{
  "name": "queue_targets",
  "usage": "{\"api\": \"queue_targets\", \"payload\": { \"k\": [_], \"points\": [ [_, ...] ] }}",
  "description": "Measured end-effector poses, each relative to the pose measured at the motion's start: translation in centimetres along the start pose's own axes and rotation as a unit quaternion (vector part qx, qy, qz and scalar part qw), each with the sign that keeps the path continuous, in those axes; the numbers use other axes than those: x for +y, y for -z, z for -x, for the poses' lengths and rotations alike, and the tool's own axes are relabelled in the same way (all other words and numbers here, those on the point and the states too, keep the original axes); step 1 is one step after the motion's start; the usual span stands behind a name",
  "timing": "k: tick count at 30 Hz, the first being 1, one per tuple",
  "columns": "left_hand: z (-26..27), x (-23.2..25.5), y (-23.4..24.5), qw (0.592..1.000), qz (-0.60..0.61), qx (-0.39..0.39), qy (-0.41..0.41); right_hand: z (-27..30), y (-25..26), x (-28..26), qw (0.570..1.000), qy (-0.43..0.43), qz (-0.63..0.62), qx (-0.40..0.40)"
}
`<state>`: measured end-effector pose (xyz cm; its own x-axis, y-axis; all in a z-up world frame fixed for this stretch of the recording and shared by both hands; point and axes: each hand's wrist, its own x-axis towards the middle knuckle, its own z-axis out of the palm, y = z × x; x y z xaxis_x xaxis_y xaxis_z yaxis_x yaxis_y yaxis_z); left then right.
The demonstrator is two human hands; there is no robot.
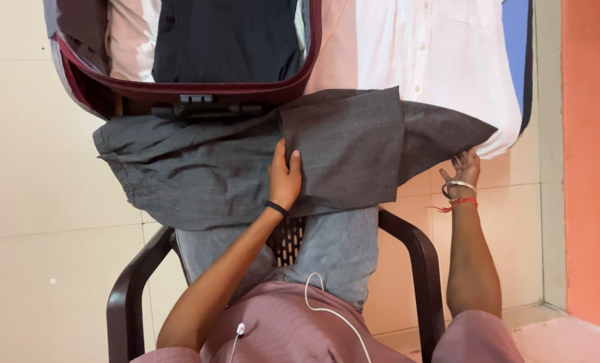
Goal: The person folds a pair of trousers and places them into a suitcase, then buttons the collar and front of a white shirt before beginning to fold it.
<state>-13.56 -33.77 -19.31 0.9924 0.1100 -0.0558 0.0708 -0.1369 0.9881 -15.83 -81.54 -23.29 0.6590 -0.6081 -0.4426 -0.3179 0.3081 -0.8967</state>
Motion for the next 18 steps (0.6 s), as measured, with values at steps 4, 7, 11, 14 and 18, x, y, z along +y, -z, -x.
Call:
{"api": "queue_targets", "payload": {
  "k": [4,7,11,14,18],
  "points": [
    [0.0,2.1,1.0,0.997,0.011,-0.016,-0.07,-0.7,0.7,0.6,0.999,-0.019,-0.023,-0.014],
    [-0.2,3.2,2.7,0.987,-0.092,-0.076,0.112,-1.1,1.1,-0.2,0.998,-0.004,-0.04,-0.057],
    [-0.9,1.7,3.8,0.992,-0.107,-0.057,0.036,-0.5,3.1,-3.2,0.985,0.073,0.151,0.038],
    [-0.3,1.6,3.9,0.993,-0.101,-0.057,0.023,0.1,3.8,-7.6,0.97,0.102,0.215,-0.048],
    [1.0,3.8,4.0,0.971,-0.204,0.031,-0.122,3.9,-0.9,-15.7,0.883,0.179,0.431,-0.046]
  ]
}}
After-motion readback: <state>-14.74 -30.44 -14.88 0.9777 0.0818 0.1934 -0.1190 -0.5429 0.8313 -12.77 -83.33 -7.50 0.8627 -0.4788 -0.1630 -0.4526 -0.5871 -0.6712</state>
